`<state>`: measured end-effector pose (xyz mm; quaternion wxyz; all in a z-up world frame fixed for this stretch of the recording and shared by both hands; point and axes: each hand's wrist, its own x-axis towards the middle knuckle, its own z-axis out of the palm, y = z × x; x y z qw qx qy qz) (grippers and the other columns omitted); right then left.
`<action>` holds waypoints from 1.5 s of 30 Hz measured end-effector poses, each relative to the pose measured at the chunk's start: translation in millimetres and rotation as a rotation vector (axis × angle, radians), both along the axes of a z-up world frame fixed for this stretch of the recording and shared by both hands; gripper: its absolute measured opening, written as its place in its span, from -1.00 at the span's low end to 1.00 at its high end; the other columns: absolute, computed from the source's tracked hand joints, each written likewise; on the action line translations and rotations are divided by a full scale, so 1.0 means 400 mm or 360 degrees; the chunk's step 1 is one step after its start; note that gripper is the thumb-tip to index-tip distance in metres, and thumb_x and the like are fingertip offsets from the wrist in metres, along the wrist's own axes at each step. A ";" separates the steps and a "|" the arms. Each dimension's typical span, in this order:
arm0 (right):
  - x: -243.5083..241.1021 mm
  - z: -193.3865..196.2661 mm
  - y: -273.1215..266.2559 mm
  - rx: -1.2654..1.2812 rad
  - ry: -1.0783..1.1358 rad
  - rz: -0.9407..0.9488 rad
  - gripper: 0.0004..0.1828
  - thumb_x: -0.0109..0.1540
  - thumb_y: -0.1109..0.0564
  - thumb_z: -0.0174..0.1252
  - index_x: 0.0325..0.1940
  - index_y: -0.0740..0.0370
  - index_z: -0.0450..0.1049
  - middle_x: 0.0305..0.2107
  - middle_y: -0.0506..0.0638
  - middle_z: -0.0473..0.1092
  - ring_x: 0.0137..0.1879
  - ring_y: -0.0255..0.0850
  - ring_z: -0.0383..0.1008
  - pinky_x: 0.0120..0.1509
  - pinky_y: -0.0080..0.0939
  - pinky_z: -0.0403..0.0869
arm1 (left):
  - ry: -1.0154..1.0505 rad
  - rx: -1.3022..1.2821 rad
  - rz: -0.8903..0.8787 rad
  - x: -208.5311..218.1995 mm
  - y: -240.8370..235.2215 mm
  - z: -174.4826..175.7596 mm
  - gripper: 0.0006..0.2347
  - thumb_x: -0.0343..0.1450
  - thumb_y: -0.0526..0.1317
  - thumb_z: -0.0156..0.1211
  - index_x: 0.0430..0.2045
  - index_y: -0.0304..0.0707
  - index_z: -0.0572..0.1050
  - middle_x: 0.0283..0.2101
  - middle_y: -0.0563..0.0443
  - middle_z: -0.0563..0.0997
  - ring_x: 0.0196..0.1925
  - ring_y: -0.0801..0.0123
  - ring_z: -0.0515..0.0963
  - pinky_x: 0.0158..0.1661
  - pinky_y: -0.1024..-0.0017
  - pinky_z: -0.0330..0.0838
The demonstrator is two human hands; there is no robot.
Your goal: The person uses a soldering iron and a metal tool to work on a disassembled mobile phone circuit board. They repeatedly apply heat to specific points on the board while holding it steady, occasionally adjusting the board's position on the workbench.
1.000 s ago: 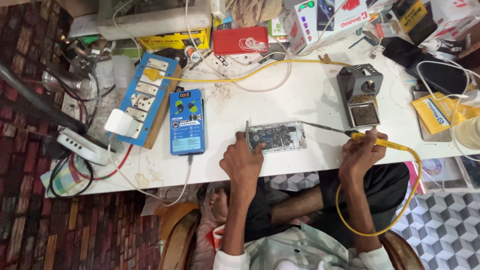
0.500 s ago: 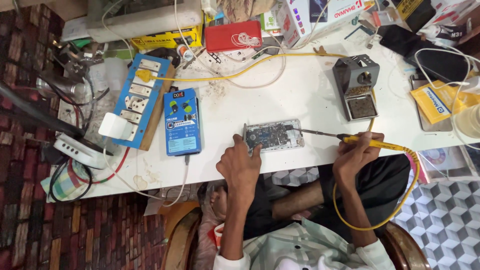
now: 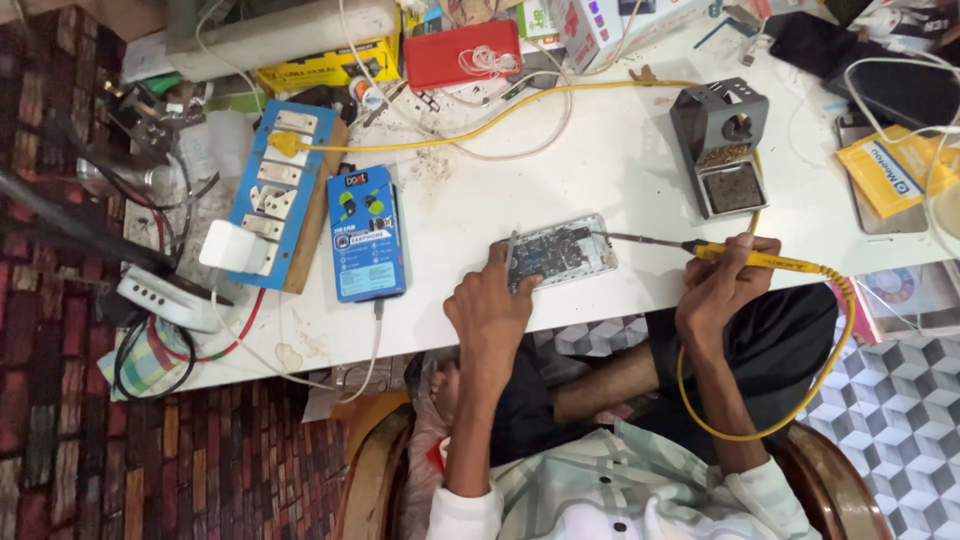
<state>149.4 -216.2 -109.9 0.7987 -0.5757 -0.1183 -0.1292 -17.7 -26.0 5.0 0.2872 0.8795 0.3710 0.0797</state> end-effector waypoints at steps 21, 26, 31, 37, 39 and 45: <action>-0.009 0.028 0.010 -0.0163 -0.0017 0.0060 -0.76 0.57 0.06 -0.09 -0.09 0.22 0.11 -0.54 -0.09 0.17 -0.61 -0.39 0.17 -0.54 -0.39 0.20 | 0.0142 -0.0138 -0.0155 -0.010 0.053 0.009 -0.51 0.31 -0.15 0.40 0.14 -0.18 0.43 -0.39 -0.23 0.67 -0.23 -0.03 0.70 -0.22 0.04 0.48; -0.012 0.041 0.015 -0.0263 0.0041 0.0106 -0.74 0.57 0.03 -0.10 -0.11 0.22 0.13 -0.59 -0.07 0.19 -0.62 -0.38 0.19 -0.55 -0.39 0.21 | 0.0290 -0.0189 -0.0089 -0.012 0.049 0.024 -0.50 0.32 -0.09 0.39 0.15 -0.14 0.44 -0.36 -0.22 0.69 -0.19 0.04 0.72 -0.16 0.07 0.49; 0.005 0.023 0.007 0.0043 0.0145 0.0063 -0.69 0.55 -0.01 -0.06 -0.16 0.20 0.12 -0.60 -0.08 0.13 -0.65 -0.37 0.11 -0.56 -0.37 0.20 | 0.0170 -0.0175 -0.0058 -0.021 0.037 0.007 -0.51 0.32 -0.10 0.40 0.15 -0.13 0.45 -0.32 -0.23 0.69 -0.14 0.01 0.71 -0.13 0.05 0.48; 0.025 0.001 0.002 0.0124 0.0196 0.0038 -0.71 0.53 -0.01 -0.06 -0.16 0.19 0.15 -0.55 -0.06 0.20 -0.61 -0.36 0.15 -0.54 -0.37 0.21 | 0.0039 -0.0189 -0.0014 -0.034 0.037 -0.018 -0.45 0.28 -0.07 0.44 0.18 -0.12 0.45 -0.23 -0.25 0.70 -0.07 0.00 0.70 -0.06 0.06 0.50; 0.018 -0.001 0.004 0.0117 0.0160 0.0021 -0.70 0.56 0.00 -0.05 -0.16 0.20 0.14 -0.55 -0.07 0.15 -0.59 -0.38 0.10 -0.52 -0.36 0.19 | 0.0046 -0.0241 0.0012 -0.037 0.039 -0.024 -0.45 0.28 -0.06 0.44 0.18 -0.08 0.46 -0.21 -0.23 0.70 -0.06 0.01 0.70 -0.05 0.05 0.50; 0.004 0.014 0.003 0.0046 0.0105 0.0016 -0.72 0.52 0.01 -0.08 -0.19 0.19 0.14 -0.58 -0.06 0.20 -0.64 -0.37 0.13 -0.56 -0.36 0.21 | 0.0020 -0.0161 0.0063 -0.032 0.042 -0.040 -0.45 0.24 -0.03 0.47 0.14 -0.03 0.48 -0.14 -0.20 0.68 0.00 -0.05 0.63 -0.06 -0.02 0.47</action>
